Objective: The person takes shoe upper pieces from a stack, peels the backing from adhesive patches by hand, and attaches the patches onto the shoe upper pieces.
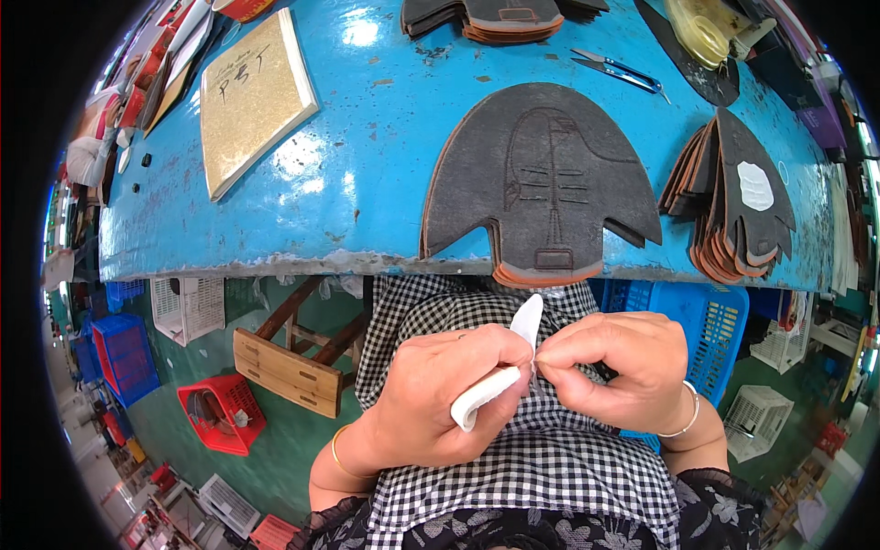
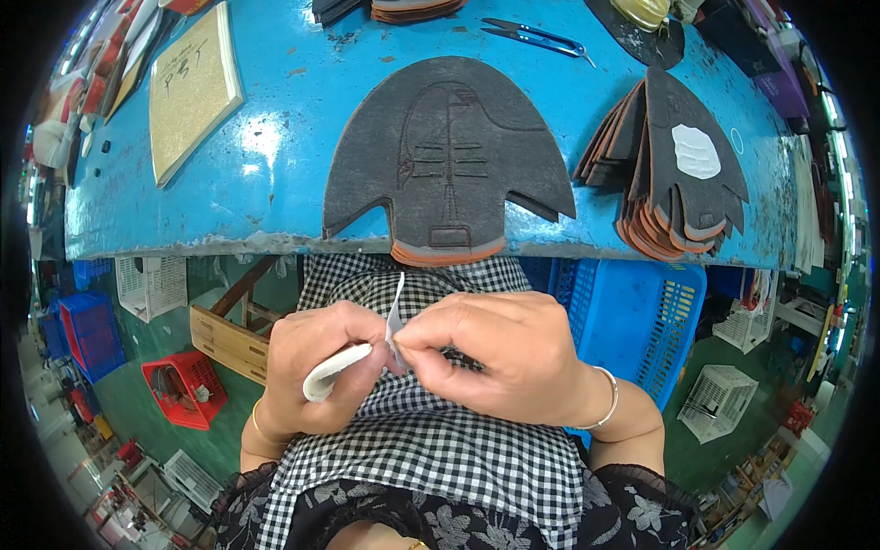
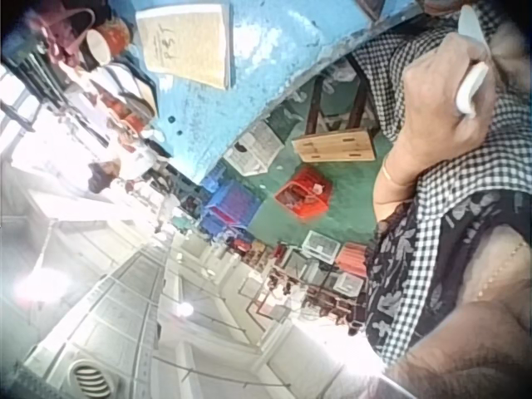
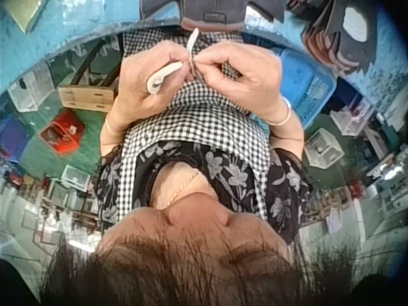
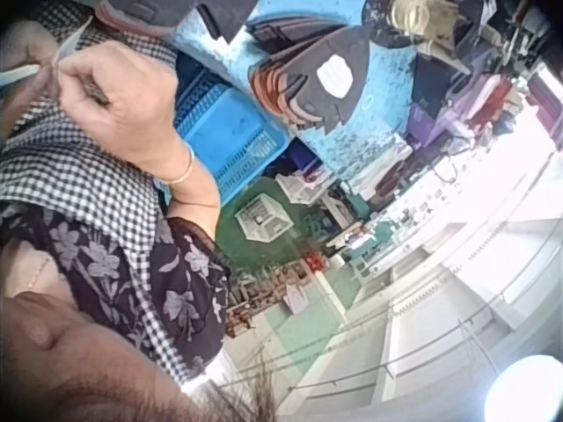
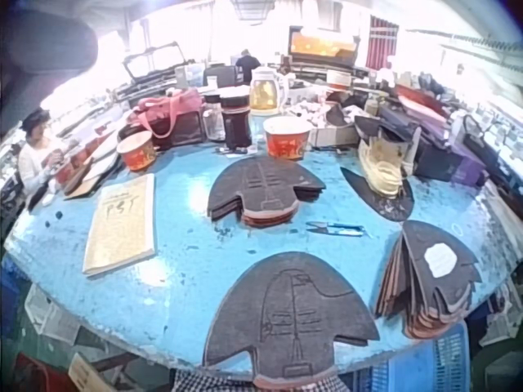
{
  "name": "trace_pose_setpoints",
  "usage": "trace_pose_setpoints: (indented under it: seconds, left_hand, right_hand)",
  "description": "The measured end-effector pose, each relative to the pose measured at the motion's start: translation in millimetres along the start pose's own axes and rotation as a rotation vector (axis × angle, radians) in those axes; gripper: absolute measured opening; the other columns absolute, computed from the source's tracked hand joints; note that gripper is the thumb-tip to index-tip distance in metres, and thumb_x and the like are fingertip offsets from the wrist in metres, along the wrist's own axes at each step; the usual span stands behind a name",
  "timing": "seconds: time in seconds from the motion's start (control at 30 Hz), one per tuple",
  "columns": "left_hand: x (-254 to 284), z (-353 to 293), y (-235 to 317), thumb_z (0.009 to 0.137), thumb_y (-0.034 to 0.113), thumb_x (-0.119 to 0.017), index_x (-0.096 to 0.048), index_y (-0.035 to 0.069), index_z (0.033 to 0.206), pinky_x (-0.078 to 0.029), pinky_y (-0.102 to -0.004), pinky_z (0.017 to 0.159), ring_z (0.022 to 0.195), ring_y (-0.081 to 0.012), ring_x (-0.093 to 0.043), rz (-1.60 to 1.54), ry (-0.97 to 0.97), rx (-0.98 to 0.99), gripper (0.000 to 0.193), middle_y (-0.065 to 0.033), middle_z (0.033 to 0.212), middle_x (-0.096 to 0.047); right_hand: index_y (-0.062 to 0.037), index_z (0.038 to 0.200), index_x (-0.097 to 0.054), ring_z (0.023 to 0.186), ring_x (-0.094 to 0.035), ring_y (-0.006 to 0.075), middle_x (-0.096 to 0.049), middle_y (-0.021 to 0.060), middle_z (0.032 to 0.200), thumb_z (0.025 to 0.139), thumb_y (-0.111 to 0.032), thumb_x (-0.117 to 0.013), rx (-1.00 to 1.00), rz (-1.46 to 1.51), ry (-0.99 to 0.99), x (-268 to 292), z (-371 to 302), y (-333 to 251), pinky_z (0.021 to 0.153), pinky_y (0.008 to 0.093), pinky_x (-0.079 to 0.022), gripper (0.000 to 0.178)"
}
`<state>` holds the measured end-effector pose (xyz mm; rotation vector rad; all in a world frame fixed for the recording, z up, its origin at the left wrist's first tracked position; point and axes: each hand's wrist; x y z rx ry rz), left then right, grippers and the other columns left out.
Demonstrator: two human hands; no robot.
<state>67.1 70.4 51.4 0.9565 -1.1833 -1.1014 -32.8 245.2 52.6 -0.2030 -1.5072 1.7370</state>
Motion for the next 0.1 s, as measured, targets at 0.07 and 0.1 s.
trace_pose_setpoints:
  seconds: [0.07,0.1]
  left_hand:
    - [0.9,-0.3,-0.6,0.080,-0.001,-0.065,-0.059,0.002,0.090,-0.048,-0.0314,0.053,0.060,-0.0245,-0.063,-0.024,-0.010,0.000,0.012,-0.0094,0.074,-0.061]
    - [1.2,0.0,-1.6,0.080,0.000,-0.065,-0.059,0.002,0.091,-0.049,-0.0317,0.053,0.060,-0.0246,-0.063,-0.049,-0.021,0.001,0.013,-0.0095,0.074,-0.061]
  right_hand:
    - [-0.0050,0.083,-0.070,0.064,-0.070,0.0182,-0.071,0.0078,0.075,0.072,-0.001,-0.075,-0.089,0.060,-0.051,2.9,0.1,-0.9,0.053,0.0252,-0.054,0.013]
    - [-0.0057,0.082,-0.070,0.064,-0.070,0.0182,-0.071,0.0078,0.076,0.072,-0.001,-0.075,-0.129,0.088,-0.069,4.3,-0.1,-1.2,0.054,0.0256,-0.055,0.012]
Point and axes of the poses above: each hand's wrist, its own z-axis towards the middle knuckle, its own x-axis out of the back of the hand, y = z × x
